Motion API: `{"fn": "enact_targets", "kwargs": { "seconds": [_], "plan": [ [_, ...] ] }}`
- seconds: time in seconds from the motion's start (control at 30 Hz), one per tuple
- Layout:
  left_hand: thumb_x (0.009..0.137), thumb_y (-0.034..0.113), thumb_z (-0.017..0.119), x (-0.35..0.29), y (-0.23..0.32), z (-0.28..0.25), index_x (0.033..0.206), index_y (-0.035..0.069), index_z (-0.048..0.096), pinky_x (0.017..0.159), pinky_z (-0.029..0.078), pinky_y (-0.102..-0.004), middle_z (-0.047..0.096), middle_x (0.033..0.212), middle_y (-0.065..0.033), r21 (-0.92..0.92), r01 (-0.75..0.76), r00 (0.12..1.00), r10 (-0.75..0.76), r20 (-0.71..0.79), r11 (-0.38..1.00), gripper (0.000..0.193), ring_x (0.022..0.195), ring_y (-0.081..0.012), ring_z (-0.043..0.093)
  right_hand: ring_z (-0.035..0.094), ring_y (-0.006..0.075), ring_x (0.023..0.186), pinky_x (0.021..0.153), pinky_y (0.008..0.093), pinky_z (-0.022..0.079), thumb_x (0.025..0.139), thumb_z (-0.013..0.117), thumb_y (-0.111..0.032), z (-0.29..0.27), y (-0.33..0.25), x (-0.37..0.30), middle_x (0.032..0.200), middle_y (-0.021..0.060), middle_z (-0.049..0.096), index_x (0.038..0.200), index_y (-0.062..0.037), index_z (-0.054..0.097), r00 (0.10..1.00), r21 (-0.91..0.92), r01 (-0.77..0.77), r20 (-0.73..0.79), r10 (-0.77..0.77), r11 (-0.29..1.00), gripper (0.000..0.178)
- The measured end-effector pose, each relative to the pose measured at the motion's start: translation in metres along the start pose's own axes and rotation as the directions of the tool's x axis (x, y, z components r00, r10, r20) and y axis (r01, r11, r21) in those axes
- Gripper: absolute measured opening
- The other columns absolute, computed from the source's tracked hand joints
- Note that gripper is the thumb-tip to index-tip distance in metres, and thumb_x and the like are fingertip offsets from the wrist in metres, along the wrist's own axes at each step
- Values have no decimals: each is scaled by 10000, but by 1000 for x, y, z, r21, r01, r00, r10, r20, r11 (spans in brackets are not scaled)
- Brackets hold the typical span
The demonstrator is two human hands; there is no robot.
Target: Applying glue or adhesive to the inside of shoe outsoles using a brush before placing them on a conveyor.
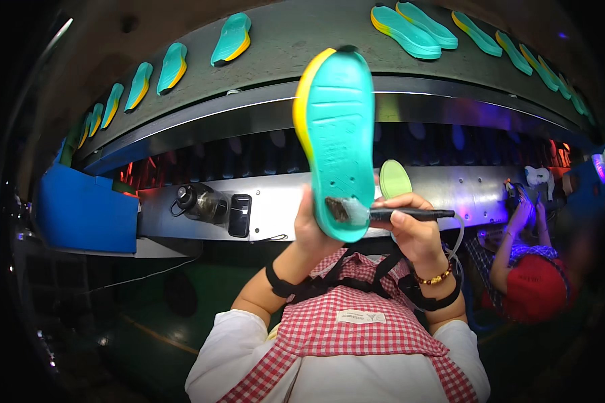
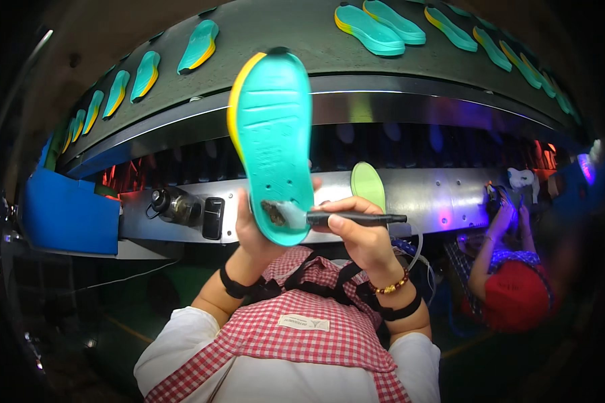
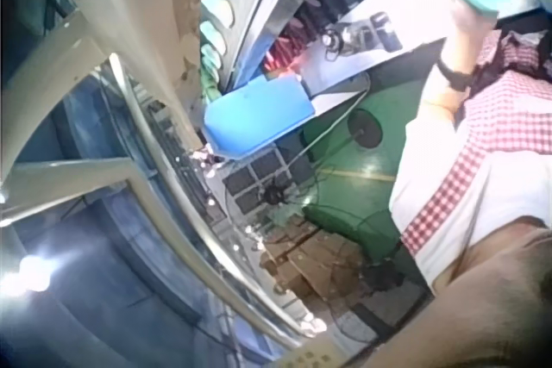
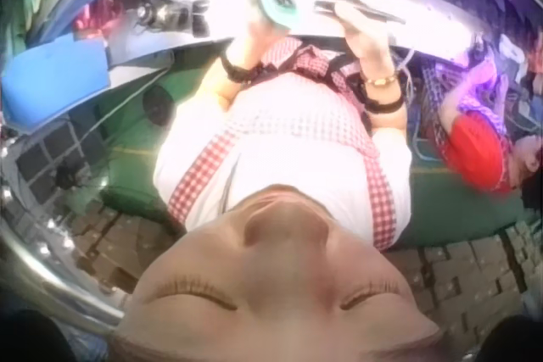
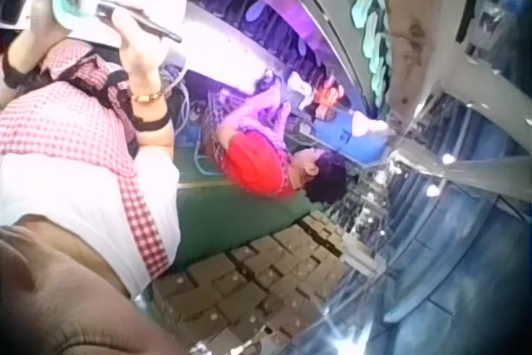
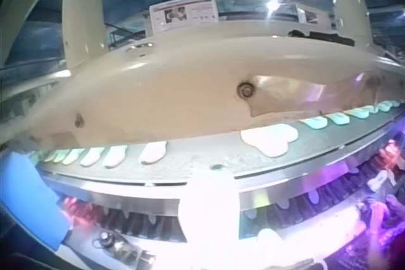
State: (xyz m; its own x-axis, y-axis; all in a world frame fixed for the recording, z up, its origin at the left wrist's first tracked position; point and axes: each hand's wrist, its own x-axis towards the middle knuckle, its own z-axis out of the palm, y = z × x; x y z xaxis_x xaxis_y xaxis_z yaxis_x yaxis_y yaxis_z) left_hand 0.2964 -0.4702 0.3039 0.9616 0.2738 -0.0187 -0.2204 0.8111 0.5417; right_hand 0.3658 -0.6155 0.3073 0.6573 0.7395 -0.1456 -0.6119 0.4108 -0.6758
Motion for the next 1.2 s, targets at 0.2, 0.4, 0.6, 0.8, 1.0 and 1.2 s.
{"fn": "enact_targets", "kwargs": {
  "seconds": [0.2,0.4,0.6,0.8,1.0,1.2],
  "plan": [
    [834,439,445,-2,4,-55,1242,1,402,852,455,-446,528,1135,-196,-69,242,969,-237,71,968,600,981,-326,561,631,220,844,748,292,494,690,659,43,11,-35,-8,921,153,645,898,16,639,899,-707,303,434,54,639,211],
    [838,316,469,3,24,-47,1225,-13,414,827,474,-349,559,1082,-164,-63,502,856,-486,175,863,511,930,-224,587,637,246,849,750,310,509,696,676,15,5,-30,0,901,142,649,905,0,633,787,-682,422,602,131,597,214],
    [844,354,475,4,39,-34,1248,-10,402,805,472,-327,555,1089,-168,137,709,688,-722,79,691,549,940,-233,576,630,246,885,773,312,505,728,640,1,2,-59,7,957,130,643,940,-35,640,742,-692,495,651,159,526,215],
    [850,384,464,2,42,-37,1284,-2,373,773,483,-304,555,1097,-151,290,736,644,-765,-20,612,588,915,-197,583,641,242,859,733,312,511,704,658,8,6,-78,5,927,125,653,902,-25,649,682,-738,484,654,325,470,201],
    [835,387,458,-4,54,-31,1196,-27,470,769,487,-316,576,1065,-167,338,647,746,-659,-94,684,549,901,-216,588,641,251,863,730,309,513,693,658,39,-14,-64,-8,904,151,652,891,-14,650,777,-742,448,599,192,499,205],
    [814,356,470,-19,79,1,1198,-48,462,809,461,-317,559,1103,-170,411,522,850,-494,-182,747,558,938,-221,571,636,227,877,783,292,503,696,662,39,-25,-46,-11,955,134,645,916,-18,643,894,-776,399,447,-19,488,228]
  ]
}}
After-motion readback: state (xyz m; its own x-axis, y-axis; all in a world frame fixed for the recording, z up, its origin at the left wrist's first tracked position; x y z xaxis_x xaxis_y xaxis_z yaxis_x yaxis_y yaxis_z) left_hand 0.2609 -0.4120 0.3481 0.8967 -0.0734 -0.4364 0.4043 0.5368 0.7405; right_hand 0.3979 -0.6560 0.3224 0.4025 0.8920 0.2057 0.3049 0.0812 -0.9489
